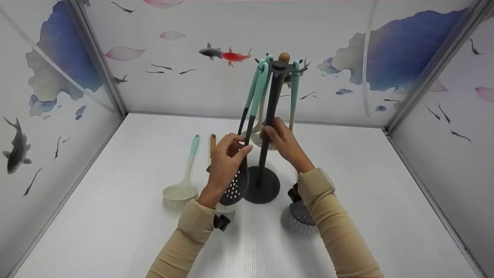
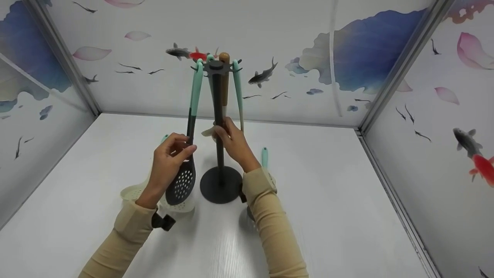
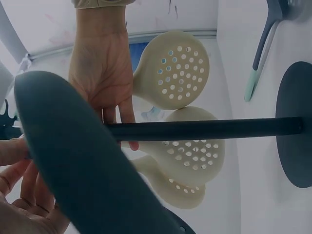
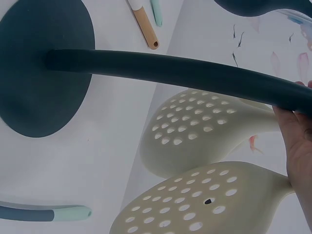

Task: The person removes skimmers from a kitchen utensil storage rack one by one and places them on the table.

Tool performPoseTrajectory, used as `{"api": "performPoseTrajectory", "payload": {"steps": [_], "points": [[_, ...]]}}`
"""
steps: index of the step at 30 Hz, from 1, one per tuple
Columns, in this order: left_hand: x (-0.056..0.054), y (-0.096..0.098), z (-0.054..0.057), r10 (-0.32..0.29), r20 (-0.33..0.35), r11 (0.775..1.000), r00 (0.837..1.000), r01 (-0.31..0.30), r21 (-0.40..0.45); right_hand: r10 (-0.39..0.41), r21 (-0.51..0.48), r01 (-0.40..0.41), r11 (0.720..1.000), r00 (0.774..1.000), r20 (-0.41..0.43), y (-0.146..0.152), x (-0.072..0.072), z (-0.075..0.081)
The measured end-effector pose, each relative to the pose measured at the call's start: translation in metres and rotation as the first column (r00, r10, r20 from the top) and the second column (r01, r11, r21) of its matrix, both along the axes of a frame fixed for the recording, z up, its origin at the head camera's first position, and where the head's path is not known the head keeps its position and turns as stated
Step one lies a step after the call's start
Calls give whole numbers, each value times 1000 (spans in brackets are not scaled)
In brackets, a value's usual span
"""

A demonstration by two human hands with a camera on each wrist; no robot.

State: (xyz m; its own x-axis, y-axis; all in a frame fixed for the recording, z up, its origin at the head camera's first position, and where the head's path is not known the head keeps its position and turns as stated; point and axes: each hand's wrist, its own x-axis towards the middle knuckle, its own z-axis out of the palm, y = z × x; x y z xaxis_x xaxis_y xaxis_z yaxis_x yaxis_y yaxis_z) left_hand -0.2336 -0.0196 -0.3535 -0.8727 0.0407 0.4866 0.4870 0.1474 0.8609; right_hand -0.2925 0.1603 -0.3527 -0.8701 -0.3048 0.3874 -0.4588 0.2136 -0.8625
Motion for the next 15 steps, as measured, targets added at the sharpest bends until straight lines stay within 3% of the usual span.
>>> {"api": "performPoseTrajectory", "payload": {"steps": [4,15], "points": [[-11,0,-13,10,-4,1000,1000,-10,6,-1,0,1,1000,1000,1,0,0,0],[-8,-5,-16,28,-29,1000,999,-28,11,0,8,0,1000,1000,2,0,0,-1]]}}
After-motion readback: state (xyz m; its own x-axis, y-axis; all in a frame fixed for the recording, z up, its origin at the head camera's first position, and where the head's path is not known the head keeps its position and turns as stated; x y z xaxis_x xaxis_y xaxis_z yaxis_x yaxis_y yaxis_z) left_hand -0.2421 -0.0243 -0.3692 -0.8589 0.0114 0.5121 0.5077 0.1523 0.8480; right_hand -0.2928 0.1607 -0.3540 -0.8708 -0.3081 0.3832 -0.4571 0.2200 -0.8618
